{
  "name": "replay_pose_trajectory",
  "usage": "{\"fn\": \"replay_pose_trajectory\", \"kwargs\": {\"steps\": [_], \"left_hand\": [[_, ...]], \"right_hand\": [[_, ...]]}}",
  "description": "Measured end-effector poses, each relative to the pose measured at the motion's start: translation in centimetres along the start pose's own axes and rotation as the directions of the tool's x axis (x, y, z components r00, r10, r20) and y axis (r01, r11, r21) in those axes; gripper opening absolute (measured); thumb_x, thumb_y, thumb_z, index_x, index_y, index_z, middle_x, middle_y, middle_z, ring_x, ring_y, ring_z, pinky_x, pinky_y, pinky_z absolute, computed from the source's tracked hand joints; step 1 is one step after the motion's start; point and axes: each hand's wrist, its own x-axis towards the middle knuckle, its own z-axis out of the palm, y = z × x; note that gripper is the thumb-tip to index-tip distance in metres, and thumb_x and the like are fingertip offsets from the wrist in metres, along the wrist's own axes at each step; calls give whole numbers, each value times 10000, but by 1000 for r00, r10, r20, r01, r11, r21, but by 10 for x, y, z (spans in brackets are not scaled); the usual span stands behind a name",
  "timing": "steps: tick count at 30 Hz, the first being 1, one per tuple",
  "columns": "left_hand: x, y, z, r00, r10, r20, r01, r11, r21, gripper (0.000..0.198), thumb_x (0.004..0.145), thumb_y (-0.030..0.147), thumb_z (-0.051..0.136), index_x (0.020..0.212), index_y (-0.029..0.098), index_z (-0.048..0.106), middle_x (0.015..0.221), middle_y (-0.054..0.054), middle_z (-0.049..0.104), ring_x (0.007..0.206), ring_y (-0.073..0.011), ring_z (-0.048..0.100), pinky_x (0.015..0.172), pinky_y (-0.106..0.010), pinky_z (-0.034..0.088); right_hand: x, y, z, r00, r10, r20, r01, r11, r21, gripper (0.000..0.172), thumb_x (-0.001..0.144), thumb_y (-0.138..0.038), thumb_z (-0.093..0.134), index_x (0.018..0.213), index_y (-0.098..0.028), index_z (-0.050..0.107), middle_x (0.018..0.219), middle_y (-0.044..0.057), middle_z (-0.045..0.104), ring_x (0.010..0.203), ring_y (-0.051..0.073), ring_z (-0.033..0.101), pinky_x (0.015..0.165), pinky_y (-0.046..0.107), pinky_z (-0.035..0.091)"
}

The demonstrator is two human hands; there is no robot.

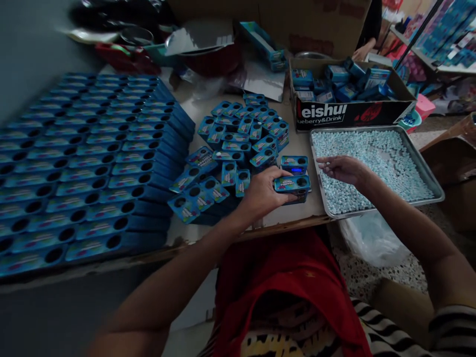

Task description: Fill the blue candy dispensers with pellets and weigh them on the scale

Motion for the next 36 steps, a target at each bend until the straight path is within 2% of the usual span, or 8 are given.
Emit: {"fn": "replay_pose_trajectory", "kwargs": {"steps": [6,9,13,18,24,29,33,36], "left_hand": [[7,-6,9,1000,-9,-28,10,1000,26,489,640,272,996,1096,207,831,1110,-53,780,1075,-282,756,988,-383,606],[10,-6,5,999,1,-41,0,1000,26,497,630,260,1002,1097,220,837,1092,-39,775,1051,-269,751,982,-375,604],[9,-2,-3,998,-34,-57,33,999,-22,506,605,277,1025,1070,213,835,1036,-28,771,1008,-263,748,962,-372,602],[4,3,-26,995,-95,-25,90,986,-141,517,650,224,1004,1121,176,795,1034,-28,785,1011,-253,761,951,-357,604],[60,-8,-145,941,32,-338,-16,999,50,592,740,229,967,1275,157,723,1226,2,787,1138,-170,718,1079,-319,581],[175,-71,-270,861,96,-500,181,860,477,696,858,308,878,1472,123,608,1493,117,682,1389,-105,596,1262,-291,460],[244,-163,-311,858,-14,-514,248,887,390,715,931,417,765,1507,41,570,1549,21,685,1398,-219,631,1212,-419,511],[250,-217,-313,889,-144,-435,342,841,420,812,896,631,729,1451,43,654,1472,-29,726,1346,-305,661,1155,-509,491]], "right_hand": [[-35,-4,27,915,-286,285,370,875,-311,225,940,-308,789,1081,-134,816,715,8,703,562,72,459,526,217,365],[-45,-6,52,827,-379,416,560,628,-541,332,991,-479,742,1043,-173,861,678,-7,684,629,114,560,595,246,414],[-44,3,78,744,-468,477,643,308,-701,223,960,-373,748,1059,-246,902,1014,44,865,934,223,752,812,315,537],[-47,-2,84,709,-600,371,657,369,-657,339,961,-533,741,1062,-247,895,834,47,802,763,210,675,668,306,492],[-22,-15,42,868,-478,132,470,707,-529,491,861,-700,808,956,-218,817,554,-73,347,501,97,286,484,263,193],[9,1,41,910,-386,148,389,677,-625,536,791,-744,843,937,-229,823,740,15,661,646,138,514,595,284,386],[12,-5,56,887,-433,161,401,550,-733,460,822,-666,867,965,-230,841,745,18,684,716,166,554,644,304,402],[5,-14,54,900,-432,57,334,600,-727,413,871,-623,852,954,-220,822,691,-5,596,664,141,477,602,295,353]]}}
